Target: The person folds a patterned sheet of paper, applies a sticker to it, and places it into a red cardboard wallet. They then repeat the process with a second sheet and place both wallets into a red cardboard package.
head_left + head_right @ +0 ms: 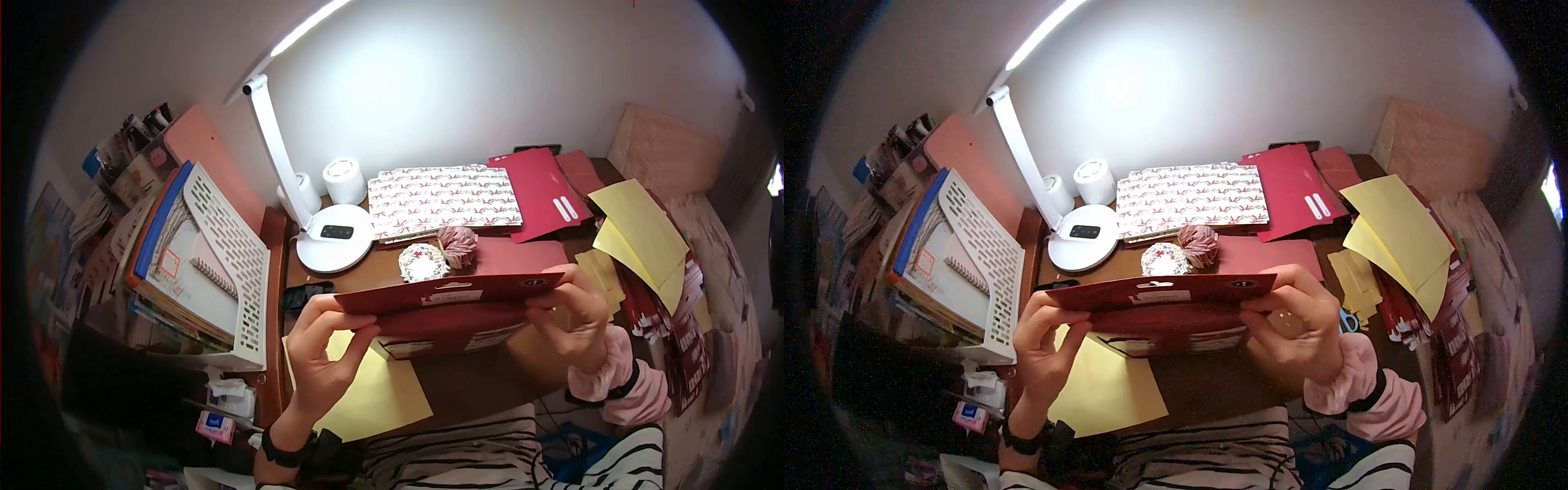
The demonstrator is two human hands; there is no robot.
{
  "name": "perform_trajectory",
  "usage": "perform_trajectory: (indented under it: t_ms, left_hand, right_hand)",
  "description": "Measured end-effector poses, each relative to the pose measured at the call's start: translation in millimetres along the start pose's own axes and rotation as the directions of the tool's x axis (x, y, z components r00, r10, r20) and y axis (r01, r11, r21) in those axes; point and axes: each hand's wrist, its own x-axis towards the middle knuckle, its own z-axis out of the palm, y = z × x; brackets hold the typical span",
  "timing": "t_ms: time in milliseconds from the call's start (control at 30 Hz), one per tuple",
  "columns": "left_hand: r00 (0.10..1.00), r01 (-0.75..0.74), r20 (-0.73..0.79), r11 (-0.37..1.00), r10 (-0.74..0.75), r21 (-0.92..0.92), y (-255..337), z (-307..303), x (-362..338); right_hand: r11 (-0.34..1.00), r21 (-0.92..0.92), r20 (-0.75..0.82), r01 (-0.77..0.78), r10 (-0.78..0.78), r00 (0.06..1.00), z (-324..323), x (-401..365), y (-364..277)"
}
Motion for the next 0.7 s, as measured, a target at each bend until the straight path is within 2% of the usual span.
perform_trajectory:
  t_ms: [133, 200, 333, 400, 433, 500, 533, 633, 700]
  left_hand:
    - [0.999, -0.032, -0.038, 0.999, 0.033, 0.014, 0.9, 5.7, 1.8]
    - [0.998, 0.046, -0.032, 0.996, -0.049, -0.072, -0.2, 7.6, -0.2]
    - [0.995, 0.071, -0.054, 0.988, -0.08, -0.138, 1.0, 10.7, -0.3]
    - [0.998, 0.046, -0.044, 0.992, -0.051, -0.115, -1.0, 10.8, -1.9]
    - [0.999, 0.022, -0.032, 0.996, -0.025, -0.092, -2.3, 11.3, -3.2]
    - [0.996, 0.031, -0.078, 0.988, -0.043, -0.151, -4.2, 15.7, -7.2]
    - [0.99, 0.039, -0.123, 0.977, -0.065, -0.209, -5.6, 17.6, -8.9]
    - [0.99, 0.065, -0.107, 0.961, -0.096, -0.268, -13.6, 16.9, -11.8]
    - [0.99, 0.075, -0.091, 0.956, -0.105, -0.285, -16.0, 14.7, -12.5]
  right_hand:
    - [0.995, 0.089, 0.02, -0.051, 0.049, 0.999, 1.3, -4.7, 3.1]
    - [0.984, 0.147, 0.004, -0.104, 0.105, 0.994, 2.7, -9.1, 5.6]
    - [0.984, 0.164, 0.055, -0.075, 0.067, 0.996, 0.3, -14.8, 8.9]
    - [0.965, 0.247, -0.058, -0.087, 0.105, 0.993, 4.3, -18.0, 8.3]
    - [0.966, 0.245, -0.059, -0.086, 0.103, 0.993, 6.0, -17.6, 9.2]
    - [0.889, 0.431, -0.068, -0.151, 0.199, 0.978, 9.7, -16.4, 10.2]
    - [0.89, 0.43, -0.07, -0.151, 0.199, 0.977, 9.1, -13.5, 5.3]
    - [0.915, 0.333, 0.0, -0.227, 0.241, 0.971, 1.9, -5.0, -3.1]
    - [0.948, 0.254, 0.156, -0.195, 0.159, 0.975, -3.4, -7.4, 8.4]
